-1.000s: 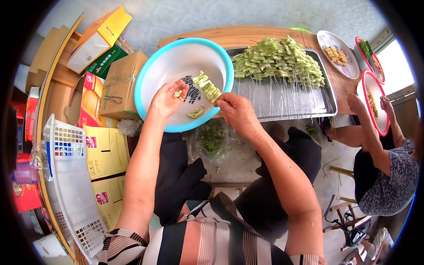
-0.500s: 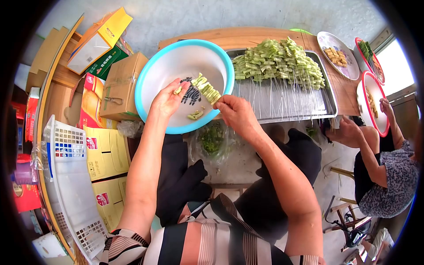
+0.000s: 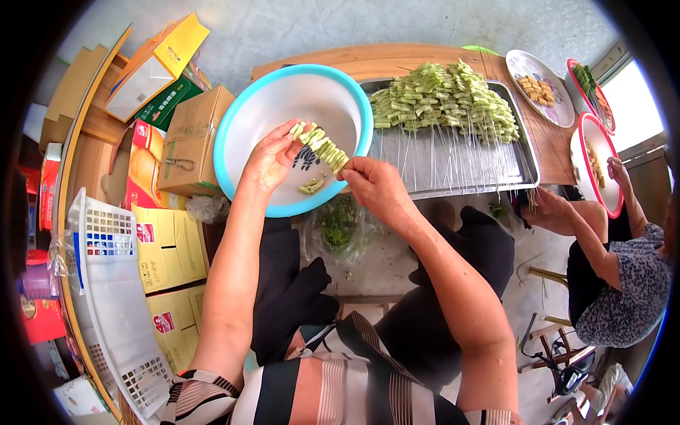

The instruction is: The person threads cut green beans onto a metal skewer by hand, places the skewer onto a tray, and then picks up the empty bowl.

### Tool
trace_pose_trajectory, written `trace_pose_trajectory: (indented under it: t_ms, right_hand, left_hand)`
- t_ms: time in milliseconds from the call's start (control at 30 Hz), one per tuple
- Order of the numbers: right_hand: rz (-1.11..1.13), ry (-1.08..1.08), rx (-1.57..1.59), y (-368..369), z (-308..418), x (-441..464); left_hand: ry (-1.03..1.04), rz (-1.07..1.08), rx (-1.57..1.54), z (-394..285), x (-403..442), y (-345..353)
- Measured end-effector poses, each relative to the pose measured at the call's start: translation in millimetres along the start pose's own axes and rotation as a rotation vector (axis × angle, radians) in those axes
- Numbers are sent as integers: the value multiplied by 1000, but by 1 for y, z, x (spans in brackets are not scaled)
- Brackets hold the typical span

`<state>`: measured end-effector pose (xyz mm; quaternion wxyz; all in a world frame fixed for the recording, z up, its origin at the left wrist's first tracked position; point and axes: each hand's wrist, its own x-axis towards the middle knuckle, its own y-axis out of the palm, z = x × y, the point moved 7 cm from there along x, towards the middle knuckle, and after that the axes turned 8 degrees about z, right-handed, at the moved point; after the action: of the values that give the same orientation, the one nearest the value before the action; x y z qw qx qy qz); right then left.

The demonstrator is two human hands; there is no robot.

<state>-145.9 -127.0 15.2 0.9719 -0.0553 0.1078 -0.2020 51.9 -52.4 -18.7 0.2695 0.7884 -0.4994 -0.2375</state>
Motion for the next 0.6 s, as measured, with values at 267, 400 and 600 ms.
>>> trace_pose_trajectory:
  t_ms: [267,400,600]
  right_hand:
    - [12,29,-63,3,5,-3]
    - [3,46,-68,3,6,-3]
    - [0,45,-60,4,4,-3]
  left_hand:
    - [-3,-110,81,-1,-2,-5]
    - [20,-118,85,-3,-1,-6]
    - [40,-117,91,-4,-2,-7]
